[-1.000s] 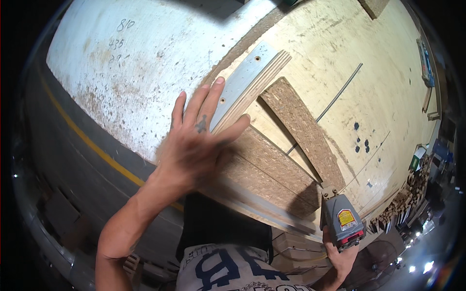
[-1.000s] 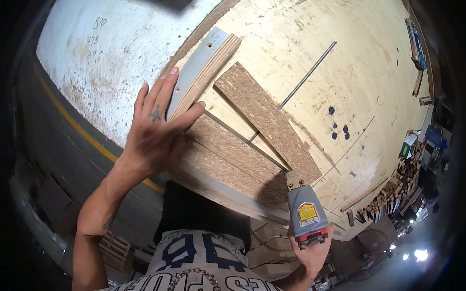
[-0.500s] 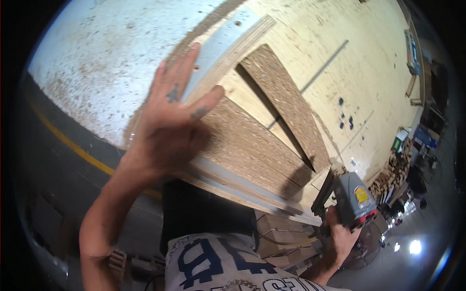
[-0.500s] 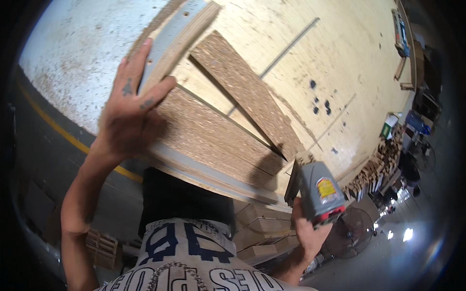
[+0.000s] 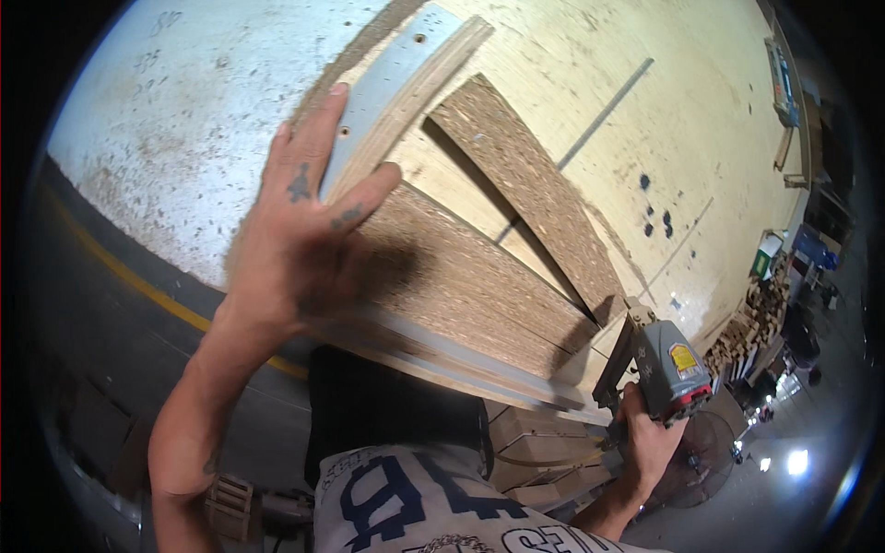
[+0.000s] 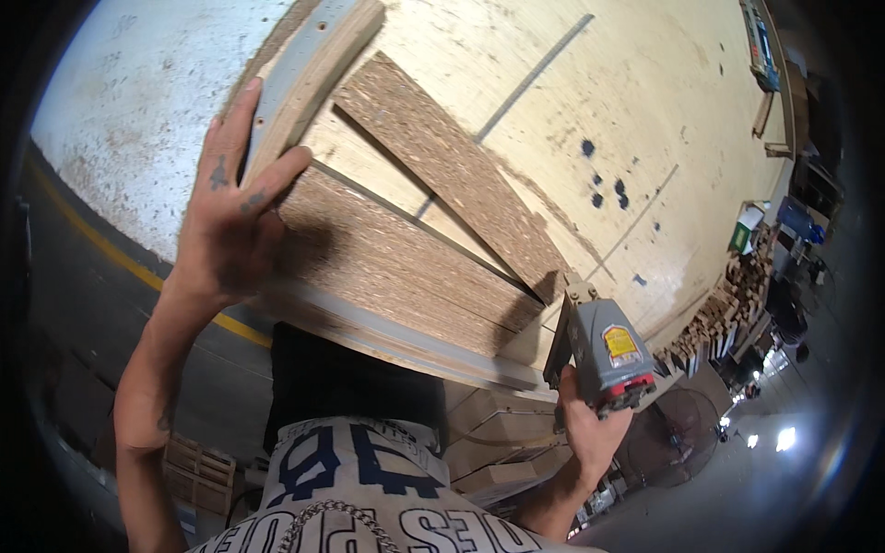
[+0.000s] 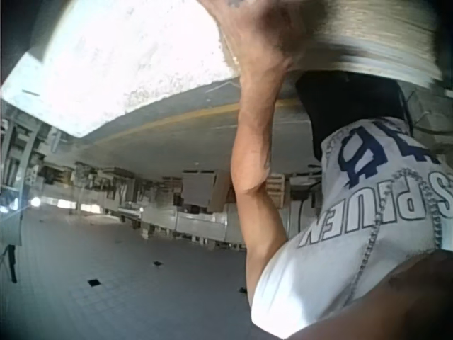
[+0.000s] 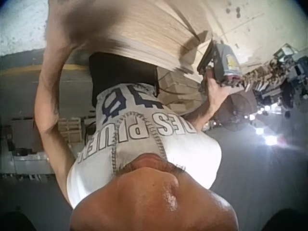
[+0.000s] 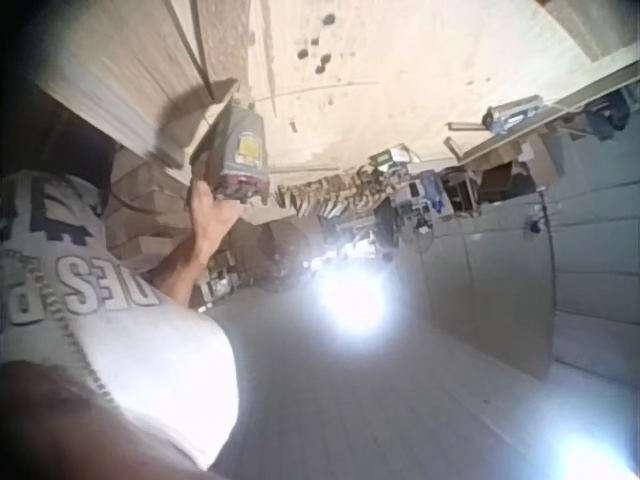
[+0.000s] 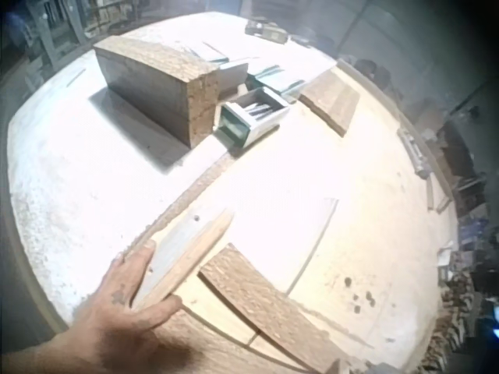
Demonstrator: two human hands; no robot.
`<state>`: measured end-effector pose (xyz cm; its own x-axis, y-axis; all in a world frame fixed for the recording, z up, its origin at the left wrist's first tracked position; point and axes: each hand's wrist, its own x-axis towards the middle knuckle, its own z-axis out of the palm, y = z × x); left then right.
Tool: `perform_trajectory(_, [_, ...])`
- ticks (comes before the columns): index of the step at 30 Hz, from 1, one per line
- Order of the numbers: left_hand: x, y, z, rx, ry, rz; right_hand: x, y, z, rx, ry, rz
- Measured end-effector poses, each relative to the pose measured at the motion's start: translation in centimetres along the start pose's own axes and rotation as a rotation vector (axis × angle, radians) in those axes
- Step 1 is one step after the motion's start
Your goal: The recorder uses a pneumatic nail gun to attach wooden strips to a larger board to create a structured panel.
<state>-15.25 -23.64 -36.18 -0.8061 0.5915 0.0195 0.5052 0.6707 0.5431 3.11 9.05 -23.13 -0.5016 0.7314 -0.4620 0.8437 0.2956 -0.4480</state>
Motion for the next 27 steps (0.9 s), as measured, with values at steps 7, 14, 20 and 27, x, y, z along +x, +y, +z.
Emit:
perform_trajectory(7, [0.1, 0.1, 0.4, -0.072, 0.048, 0.009, -0.4, 1.6, -0.9, -0.049, -0.165, -0.124])
perform_trajectory(14, [-0.4, -0.1, 1.0, -0.182, 0.127, -0.024, 0.8, -0.3, -0.9, -0.550, -0.476, -0.826])
perform_trajectory(20, [-0.5, 0.2, 0.2, -0.314, 0.040, -0.131, -0.7, -9.4, 4.6, -0.691, -0.511, -0.694])
perform_trajectory(27, [-0.8, 0.1, 0.5, -0.400, 0.019, -0.137, -0.7, -9.9, 5.7, -0.735, -0.570, -0.405])
